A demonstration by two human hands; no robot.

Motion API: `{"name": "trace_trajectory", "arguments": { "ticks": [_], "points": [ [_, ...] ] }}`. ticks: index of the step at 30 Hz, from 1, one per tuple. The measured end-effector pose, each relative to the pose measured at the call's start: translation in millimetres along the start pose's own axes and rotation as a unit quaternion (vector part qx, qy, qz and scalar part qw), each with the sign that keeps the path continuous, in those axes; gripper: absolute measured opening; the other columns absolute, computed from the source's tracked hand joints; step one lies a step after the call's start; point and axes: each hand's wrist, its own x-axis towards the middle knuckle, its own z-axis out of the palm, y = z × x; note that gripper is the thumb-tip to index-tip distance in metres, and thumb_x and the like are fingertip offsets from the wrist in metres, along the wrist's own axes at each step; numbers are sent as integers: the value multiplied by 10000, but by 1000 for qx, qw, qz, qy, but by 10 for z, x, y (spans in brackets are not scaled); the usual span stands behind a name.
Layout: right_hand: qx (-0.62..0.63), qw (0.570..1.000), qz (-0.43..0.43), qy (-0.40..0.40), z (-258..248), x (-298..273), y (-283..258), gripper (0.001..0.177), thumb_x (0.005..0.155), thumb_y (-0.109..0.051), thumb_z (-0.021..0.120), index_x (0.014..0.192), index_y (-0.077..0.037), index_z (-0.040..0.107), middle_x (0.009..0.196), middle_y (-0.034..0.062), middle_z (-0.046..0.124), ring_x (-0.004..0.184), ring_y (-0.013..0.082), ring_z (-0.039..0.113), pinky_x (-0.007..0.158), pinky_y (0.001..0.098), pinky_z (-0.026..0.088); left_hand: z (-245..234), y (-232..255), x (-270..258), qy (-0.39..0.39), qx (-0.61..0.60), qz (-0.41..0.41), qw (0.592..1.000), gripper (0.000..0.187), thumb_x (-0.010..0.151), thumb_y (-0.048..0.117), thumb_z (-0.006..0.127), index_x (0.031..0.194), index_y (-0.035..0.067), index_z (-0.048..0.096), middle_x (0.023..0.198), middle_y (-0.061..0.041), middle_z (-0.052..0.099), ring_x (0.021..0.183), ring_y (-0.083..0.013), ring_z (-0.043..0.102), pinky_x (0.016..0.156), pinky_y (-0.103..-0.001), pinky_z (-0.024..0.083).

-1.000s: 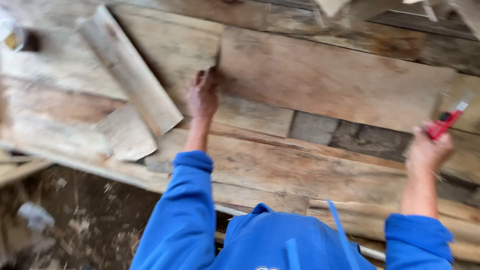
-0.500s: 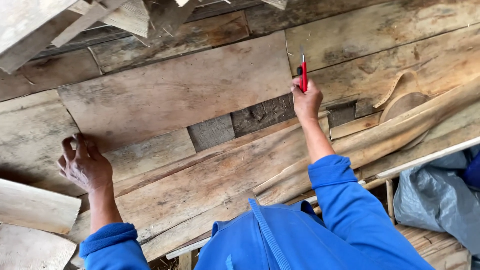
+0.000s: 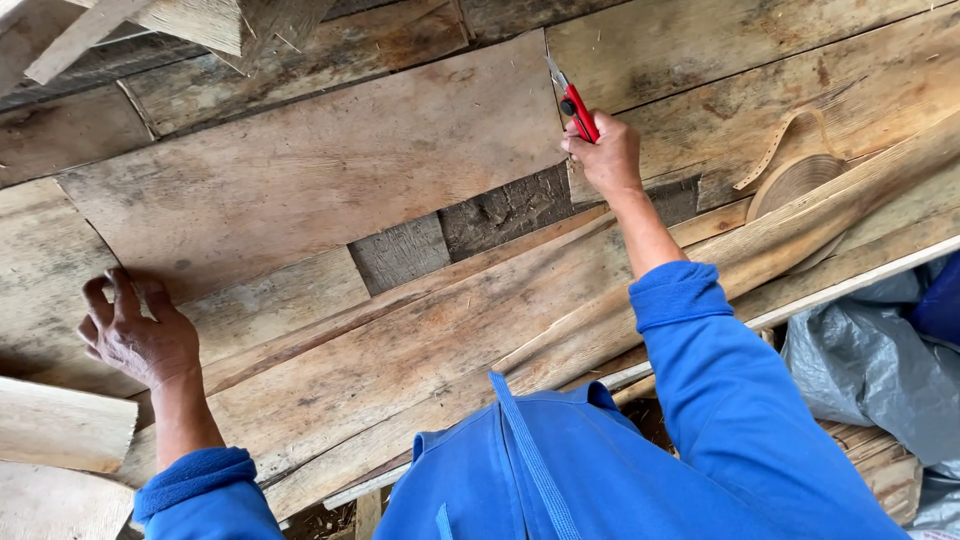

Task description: The person uses a red utility knife to scrape and remove loose material from the surface of several wooden planks on a workbench. They repeatedly scrape along the grain, lift and reposition planks, and clear away debris while working across multiple pieces.

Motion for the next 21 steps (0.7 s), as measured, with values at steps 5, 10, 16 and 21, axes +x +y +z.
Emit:
{"name": "trace_trajectory", "arguments": {
  "ticks": [5,10,16,21],
  "points": [
    [-47,999,-1,16,58,40,56,228,828,-146,920,974,-115,747,927,27,800,771,127,760,702,289,640,-25,66,20,2,-2,-17,1000,432,930,91,708,1357,28,729,1330,-107,627,938,-387,533,644,-489,389],
    [-74,997,-1,31,136,-32,-20,217,855,-106,881,1007,-89,728,983,64,799,852,177,772,772,347,633,-51,118,39,15,-3,-30,999,414,931,129,684,1336,54,729,1300,-91,638,914,-376,538,641,-493,374],
    [-48,996,-46,63,175,18,-40,189,871,-59,846,1022,-64,732,1000,81,796,889,192,765,803,351,630,-78,184,59,25,0,-48,999,396,1001,211,615,1362,69,697,1303,-109,643,937,-393,557,665,-513,389],
    [-140,975,-157,72,266,345,-86,506,939,-17,789,1395,-138,606,1131,174,673,1040,350,671,892,500,619,-68,210,63,23,8,-53,998,432,979,202,615,1386,69,670,1314,-116,634,943,-388,554,673,-510,387]
  ]
}}
